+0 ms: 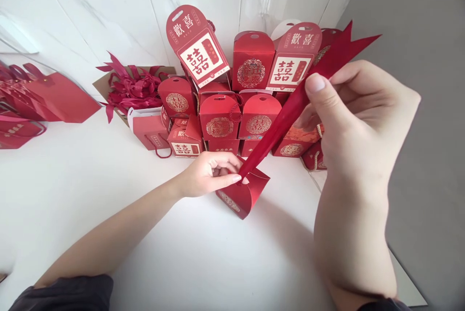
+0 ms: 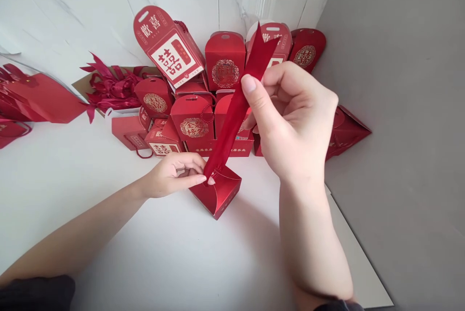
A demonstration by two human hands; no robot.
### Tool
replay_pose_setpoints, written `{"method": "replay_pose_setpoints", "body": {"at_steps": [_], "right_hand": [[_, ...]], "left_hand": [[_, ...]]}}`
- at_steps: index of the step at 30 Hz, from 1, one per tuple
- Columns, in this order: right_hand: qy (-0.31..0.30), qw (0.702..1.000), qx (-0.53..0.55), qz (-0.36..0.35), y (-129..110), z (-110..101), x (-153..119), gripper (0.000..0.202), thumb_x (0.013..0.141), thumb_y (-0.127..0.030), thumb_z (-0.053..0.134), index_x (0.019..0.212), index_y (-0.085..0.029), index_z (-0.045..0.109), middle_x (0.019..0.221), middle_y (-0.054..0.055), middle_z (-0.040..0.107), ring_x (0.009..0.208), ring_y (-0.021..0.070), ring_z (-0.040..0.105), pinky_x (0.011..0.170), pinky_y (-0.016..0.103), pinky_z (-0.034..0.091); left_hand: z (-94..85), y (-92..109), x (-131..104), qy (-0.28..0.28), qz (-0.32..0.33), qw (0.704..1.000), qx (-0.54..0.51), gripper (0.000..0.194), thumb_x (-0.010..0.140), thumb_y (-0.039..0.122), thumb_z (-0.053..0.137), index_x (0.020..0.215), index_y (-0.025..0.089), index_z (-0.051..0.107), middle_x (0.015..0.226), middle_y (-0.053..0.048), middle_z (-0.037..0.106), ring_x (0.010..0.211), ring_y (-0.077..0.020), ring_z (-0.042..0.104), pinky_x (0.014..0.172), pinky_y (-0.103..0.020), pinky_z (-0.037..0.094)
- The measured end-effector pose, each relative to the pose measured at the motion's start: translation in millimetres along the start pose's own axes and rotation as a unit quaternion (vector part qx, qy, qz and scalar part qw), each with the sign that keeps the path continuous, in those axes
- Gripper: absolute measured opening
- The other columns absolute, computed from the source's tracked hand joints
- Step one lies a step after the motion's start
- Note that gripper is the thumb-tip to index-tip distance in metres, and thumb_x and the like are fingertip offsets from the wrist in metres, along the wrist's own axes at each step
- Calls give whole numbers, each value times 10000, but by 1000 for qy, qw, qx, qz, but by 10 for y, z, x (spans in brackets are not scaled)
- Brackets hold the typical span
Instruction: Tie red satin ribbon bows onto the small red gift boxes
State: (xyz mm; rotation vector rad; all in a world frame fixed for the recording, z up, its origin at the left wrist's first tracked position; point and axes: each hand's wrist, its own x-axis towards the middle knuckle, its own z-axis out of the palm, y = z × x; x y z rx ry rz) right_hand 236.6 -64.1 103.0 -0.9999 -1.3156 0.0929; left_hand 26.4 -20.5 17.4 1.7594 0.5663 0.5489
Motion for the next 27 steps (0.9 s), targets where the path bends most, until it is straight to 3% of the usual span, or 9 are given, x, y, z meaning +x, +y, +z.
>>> {"method": "replay_pose_setpoints", "body": {"at_steps": [5,10,13,16,23,27], "right_hand": [[-11,1000,13,10,18,5,-3,238,881,-221,654,663,-221,559,587,-36,547,464,96,531,400,238,389],[-36,999,19,18,12,7,-6,197,888,-222,647,698,-216,596,607,-35,574,465,92,538,420,246,412],[-39,999,16,18,9,10,-5,192,885,-228,649,701,-212,595,596,-40,564,456,86,540,399,232,405],[-46,998,27,25,9,12,-2,194,881,-226,649,695,-209,598,584,-43,562,454,83,544,400,227,432],[-74,994,68,46,0,22,-11,182,877,-232,659,703,-215,606,591,-45,590,448,95,554,421,254,474],[-80,994,59,48,-38,12,-10,189,884,-211,648,699,-223,610,594,-46,581,470,103,566,424,256,460]], "left_hand": [[-6,-7,-4,4,4,998,66,183,799,52,515,904,144,632,833,-41,686,641,-87,550,568,-211,400],[-2,65,-18,15,20,980,196,113,798,195,631,907,164,624,843,-1,579,530,-47,336,500,-212,319],[-14,92,-18,44,41,961,270,139,803,295,689,810,167,635,824,5,560,569,-56,368,526,-213,334],[-28,85,-12,34,52,954,294,175,833,323,675,750,170,652,734,12,542,591,-68,432,539,-213,346],[18,45,-13,10,47,960,275,139,730,38,558,654,154,561,729,23,546,584,-60,426,514,-207,328],[24,47,-22,5,43,966,256,161,751,32,502,735,158,601,811,8,578,601,-60,440,516,-205,335]]}}
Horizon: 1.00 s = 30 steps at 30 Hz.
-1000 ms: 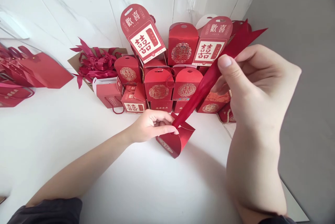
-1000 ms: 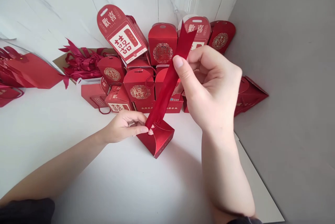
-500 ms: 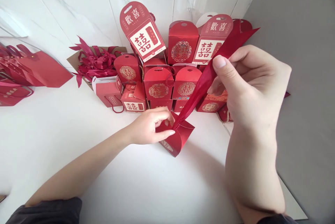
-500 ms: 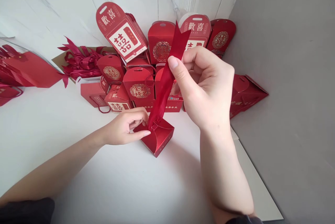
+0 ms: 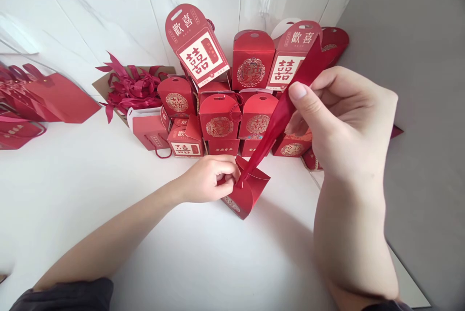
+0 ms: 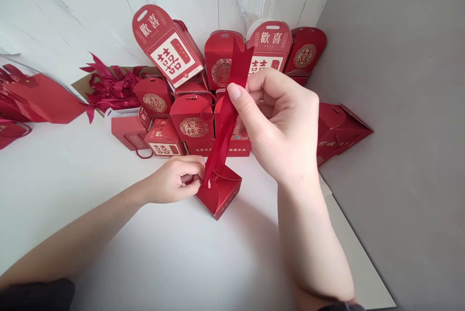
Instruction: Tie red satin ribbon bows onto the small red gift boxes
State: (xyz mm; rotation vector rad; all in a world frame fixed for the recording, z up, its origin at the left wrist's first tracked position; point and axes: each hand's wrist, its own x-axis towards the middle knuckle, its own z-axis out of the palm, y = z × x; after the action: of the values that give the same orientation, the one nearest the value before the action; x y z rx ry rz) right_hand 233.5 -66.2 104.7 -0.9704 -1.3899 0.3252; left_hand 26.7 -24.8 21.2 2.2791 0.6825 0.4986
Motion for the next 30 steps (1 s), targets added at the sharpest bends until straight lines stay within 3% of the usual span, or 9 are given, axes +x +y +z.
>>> {"method": "replay_pose_setpoints", "body": {"at_steps": [2,5,10,13,16,19,21,25,30], "right_hand": [[7,1000,-13,9,-16,-11,5,204,887,-205,640,688,-222,601,586,-48,568,460,99,556,418,253,451],[27,999,-32,14,-11,-29,15,216,886,-212,639,677,-214,582,587,-45,561,432,88,542,385,240,422],[48,998,-36,-27,43,-24,17,195,870,-225,665,691,-219,589,589,-39,572,451,107,568,351,236,386],[52,997,-38,-32,49,-8,8,208,870,-222,665,682,-224,576,582,-43,563,457,105,565,366,234,388],[56,997,-33,-32,35,2,-2,215,871,-228,665,682,-225,563,579,-44,554,452,105,551,371,238,397],[50,998,-27,-34,15,11,-9,207,877,-222,656,691,-218,566,581,-45,565,434,92,528,370,233,415],[42,998,-22,-38,2,18,-11,203,882,-204,643,693,-209,570,597,-45,578,448,82,534,388,224,432],[33,997,-35,-53,-31,20,-15,210,881,-177,636,683,-199,568,629,-42,592,467,73,533,398,227,406],[39,991,-61,-113,-119,3,-62,218,869,-169,631,661,-222,593,622,-27,553,483,114,506,421,294,366]], "left_hand": [[-14,1,-3,-10,6,1000,-5,119,786,94,541,815,164,632,840,-2,587,612,-66,454,517,-206,348],[-19,-15,-2,4,9,1000,13,38,803,192,606,788,167,632,770,4,562,589,-71,443,512,-214,345],[8,-72,9,17,6,1000,1,162,771,57,499,707,163,603,753,9,555,579,-67,443,510,-215,329],[2,-90,15,3,9,1000,-13,166,802,74,494,727,162,613,777,-3,562,576,-76,443,509,-226,338],[-6,-105,34,27,28,999,-20,38,818,212,635,814,174,634,901,-37,597,752,-131,556,680,-261,469],[20,-145,63,71,68,994,-43,407,723,303,784,1079,222,605,1224,-85,589,1185,-245,524,1029,-392,429],[61,-181,78,57,80,992,-80,593,716,309,797,1244,257,531,1373,-97,520,1314,-263,448,1108,-433,373],[162,-231,98,-6,35,994,-101,581,730,331,789,1257,245,560,1399,-114,514,1300,-277,475,1111,-456,376],[245,-266,135,10,38,994,-99,526,697,350,813,1171,223,624,1287,-107,593,1249,-275,498,1099,-451,376]]}}
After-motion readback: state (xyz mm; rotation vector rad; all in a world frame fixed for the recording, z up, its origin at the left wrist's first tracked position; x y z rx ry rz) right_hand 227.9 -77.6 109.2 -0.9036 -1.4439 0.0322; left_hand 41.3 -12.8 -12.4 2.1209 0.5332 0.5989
